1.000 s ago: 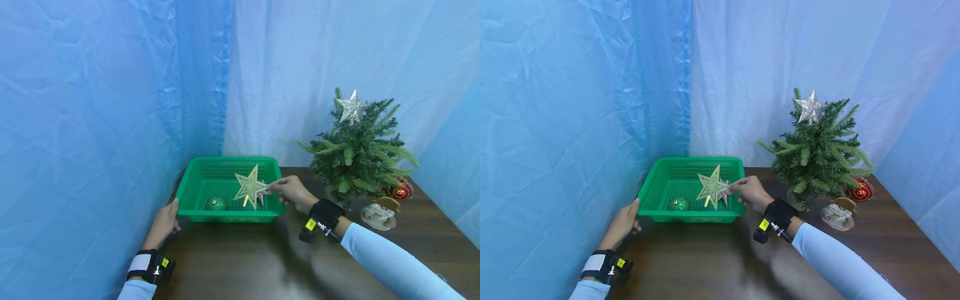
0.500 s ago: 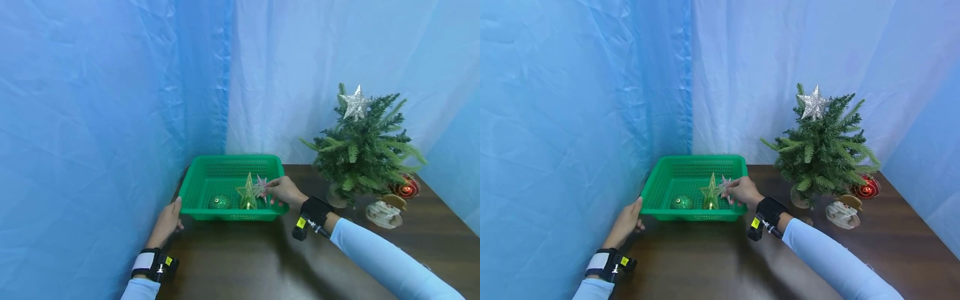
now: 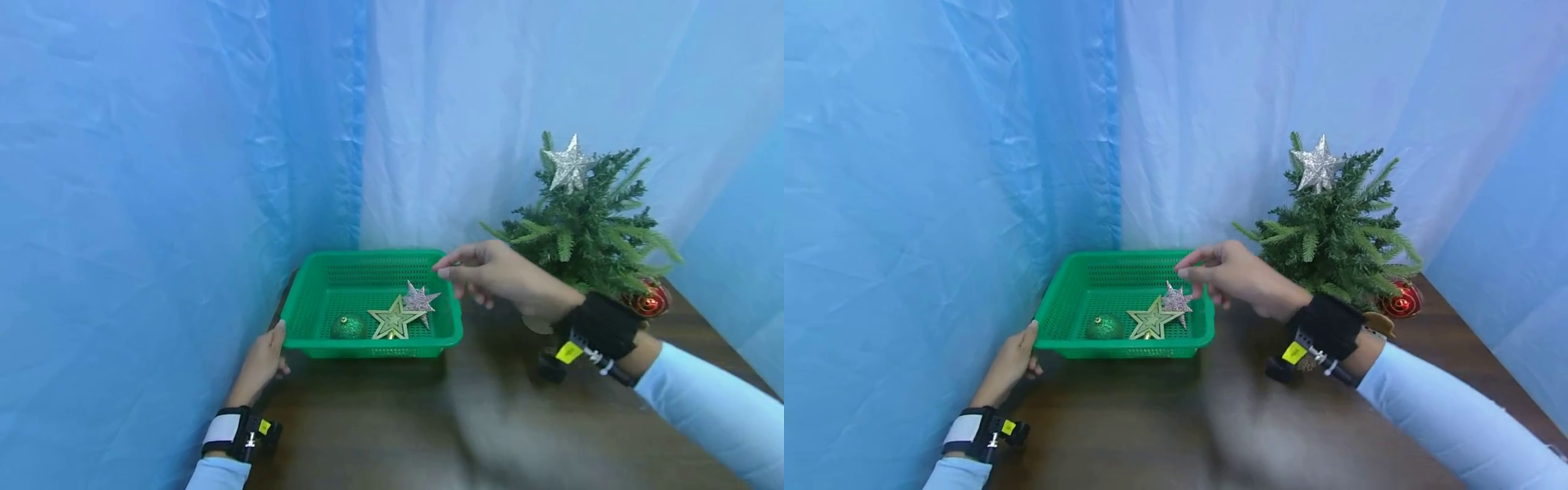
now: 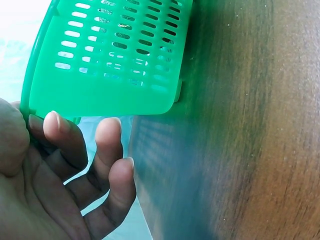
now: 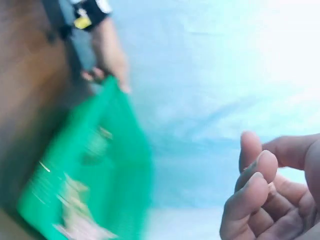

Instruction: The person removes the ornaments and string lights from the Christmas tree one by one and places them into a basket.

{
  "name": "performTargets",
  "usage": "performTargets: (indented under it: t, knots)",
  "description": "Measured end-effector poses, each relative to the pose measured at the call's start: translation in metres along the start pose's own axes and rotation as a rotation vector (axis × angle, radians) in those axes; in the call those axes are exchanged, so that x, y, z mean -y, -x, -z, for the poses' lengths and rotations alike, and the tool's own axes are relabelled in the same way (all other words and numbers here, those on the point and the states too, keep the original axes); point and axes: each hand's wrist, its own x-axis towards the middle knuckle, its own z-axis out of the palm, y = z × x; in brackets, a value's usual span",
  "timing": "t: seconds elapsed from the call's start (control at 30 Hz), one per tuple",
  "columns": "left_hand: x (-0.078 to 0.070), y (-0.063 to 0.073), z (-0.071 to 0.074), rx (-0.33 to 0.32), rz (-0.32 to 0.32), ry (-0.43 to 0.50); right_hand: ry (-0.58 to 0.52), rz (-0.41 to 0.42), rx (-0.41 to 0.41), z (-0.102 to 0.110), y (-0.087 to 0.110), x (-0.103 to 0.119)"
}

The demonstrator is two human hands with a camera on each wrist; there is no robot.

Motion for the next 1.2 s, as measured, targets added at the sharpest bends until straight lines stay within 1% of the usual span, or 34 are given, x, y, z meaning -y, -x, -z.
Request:
performTargets:
  t: [0.07,0.17,0.23,0.3,0.37,0.43,0.47,0.57,0.63,0.73,0.8,1.0,1.2]
  knots:
    - [0.000,0.000,0.001,-0.003,0.000,-0.002,0.099,0.020,-0.071,0.029,0.011,0.023]
    - [-0.002,0.001,0.001,-0.003,-0.002,0.007,0.249,0.031,-0.234,0.082,0.023,0.046]
    - [-0.003,0.002,0.000,-0.002,-0.001,0.012,0.370,0.023,-0.346,0.118,0.026,0.050]
    - [-0.004,0.004,0.000,-0.002,0.001,0.013,0.496,-0.002,-0.416,0.151,0.026,0.046]
    - [-0.004,0.004,-0.001,-0.003,0.003,0.008,0.609,-0.048,-0.437,0.178,0.025,0.038]
    - [-0.004,0.004,-0.002,-0.009,0.000,0.002,0.677,-0.112,-0.405,0.199,0.022,0.029]
    - [-0.004,0.003,-0.003,-0.014,-0.002,0.000,0.679,-0.154,-0.381,0.207,0.020,0.025]
    - [-0.004,0.001,-0.006,-0.021,-0.009,-0.003,0.658,-0.260,-0.297,0.222,0.014,0.014]
    - [-0.004,0.000,-0.010,-0.018,-0.008,-0.002,0.652,-0.306,-0.252,0.228,0.011,0.007]
    - [-0.002,0.001,-0.014,-0.001,0.006,0.005,0.647,-0.324,-0.231,0.231,0.009,-0.001]
    - [-0.002,0.002,-0.016,0.004,0.015,0.008,0.662,-0.301,-0.253,0.232,0.010,-0.005]
    - [-0.004,0.003,-0.016,-0.002,0.014,0.026,0.733,-0.191,-0.399,0.236,0.019,-0.009]
    - [-0.005,0.002,-0.014,-0.006,-0.005,0.029,0.755,-0.147,-0.466,0.243,0.025,-0.010]
